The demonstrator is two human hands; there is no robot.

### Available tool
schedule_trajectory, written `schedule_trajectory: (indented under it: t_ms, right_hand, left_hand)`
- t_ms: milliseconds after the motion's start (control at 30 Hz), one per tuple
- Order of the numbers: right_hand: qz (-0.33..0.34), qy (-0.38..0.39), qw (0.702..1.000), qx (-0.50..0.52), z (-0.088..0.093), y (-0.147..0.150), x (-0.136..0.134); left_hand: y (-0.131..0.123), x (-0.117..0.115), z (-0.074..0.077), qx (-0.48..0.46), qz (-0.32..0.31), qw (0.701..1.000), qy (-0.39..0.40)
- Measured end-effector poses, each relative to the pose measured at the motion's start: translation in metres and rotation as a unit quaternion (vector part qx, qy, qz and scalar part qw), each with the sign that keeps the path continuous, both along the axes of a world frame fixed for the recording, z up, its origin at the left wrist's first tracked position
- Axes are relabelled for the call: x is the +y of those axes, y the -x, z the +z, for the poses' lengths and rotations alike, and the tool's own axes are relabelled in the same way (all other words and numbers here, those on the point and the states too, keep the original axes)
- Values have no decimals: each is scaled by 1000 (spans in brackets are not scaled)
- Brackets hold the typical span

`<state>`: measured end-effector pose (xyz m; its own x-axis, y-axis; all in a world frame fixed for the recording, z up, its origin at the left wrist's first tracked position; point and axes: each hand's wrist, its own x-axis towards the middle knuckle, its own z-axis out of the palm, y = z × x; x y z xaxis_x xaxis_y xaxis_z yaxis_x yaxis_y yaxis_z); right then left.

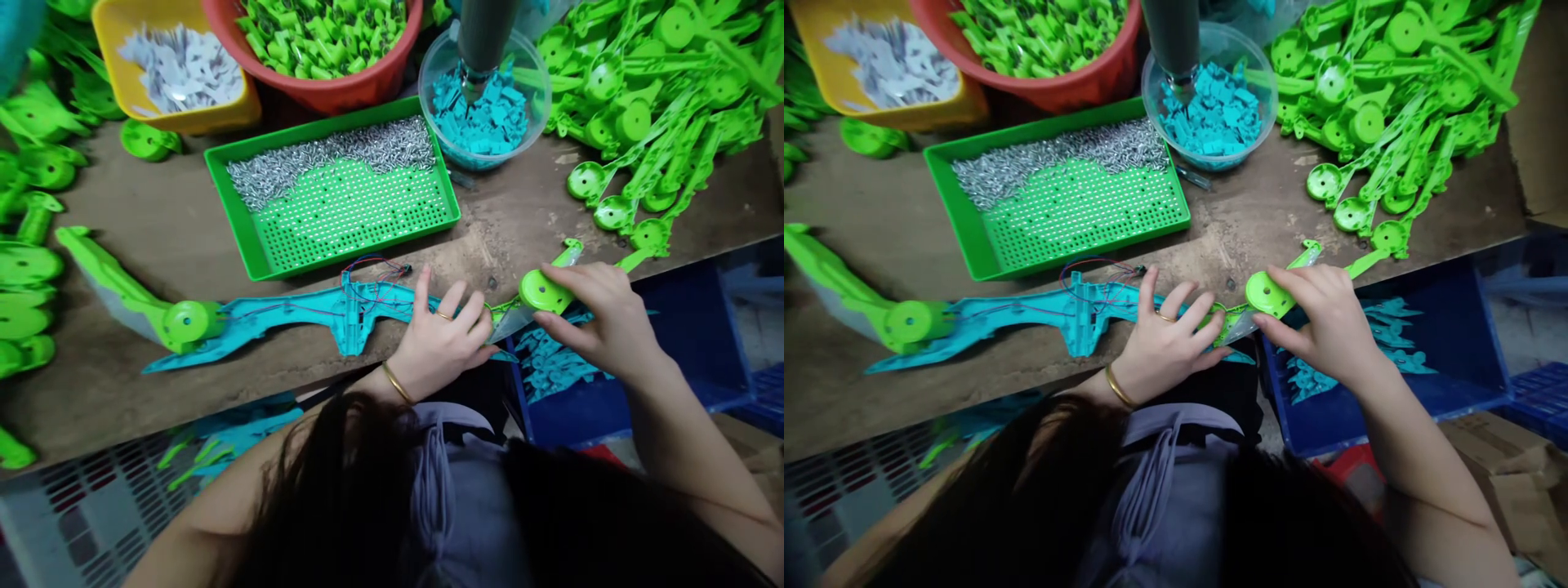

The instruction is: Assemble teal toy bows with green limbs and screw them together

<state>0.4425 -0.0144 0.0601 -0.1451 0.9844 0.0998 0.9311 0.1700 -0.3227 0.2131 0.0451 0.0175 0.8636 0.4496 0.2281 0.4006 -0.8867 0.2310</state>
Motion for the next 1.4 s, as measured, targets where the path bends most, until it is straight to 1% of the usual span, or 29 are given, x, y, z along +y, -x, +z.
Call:
schedule_trajectory:
  t_ms: [100,233,367,500,633,700,833,933,1000,1033,1133,1200,1267,1400]
  right_hand:
    - [6,-3,1000,16,-1,2,0]
    - [4,1,999,37,-2,7,-2]
    - [12,19,999,42,-2,10,-5]
    - [32,47,997,50,-1,11,-8]
    - [-7,29,998,62,1,8,-10]
    - [-22,20,997,65,2,6,-11]
    - [-24,21,997,67,1,4,-11]
    - [-3,30,997,75,2,4,-10]
    - [21,58,994,86,7,5,-9]
    - [31,87,992,91,10,6,-8]
    - [54,213,969,111,19,11,-2]
    - [62,274,954,101,22,15,3]
    - [61,299,950,65,22,19,9]
    - [68,302,951,-7,17,24,18]
  left_hand:
    - [-1,-1,3,16,-12,999,-25]
    - [-1,-2,4,28,-12,999,-42]
    - [0,-1,1,9,-24,998,-52]
    - [2,1,-4,-20,-30,999,-39]
    - [3,0,-6,-42,-24,999,-11]
    - [3,0,-6,-40,-23,999,-1]
    - [2,1,-5,-19,-30,999,3]
    - [2,1,-6,-9,-38,999,2]
    - [2,1,-6,-9,-42,999,1]
    - [2,1,-7,-10,-43,999,0]
    - [2,1,-8,-16,-44,999,-5]
    - [2,1,-9,-19,-43,999,-6]
    - [2,1,-9,-18,-42,999,-1]
    - [2,1,-10,-11,-44,999,16]
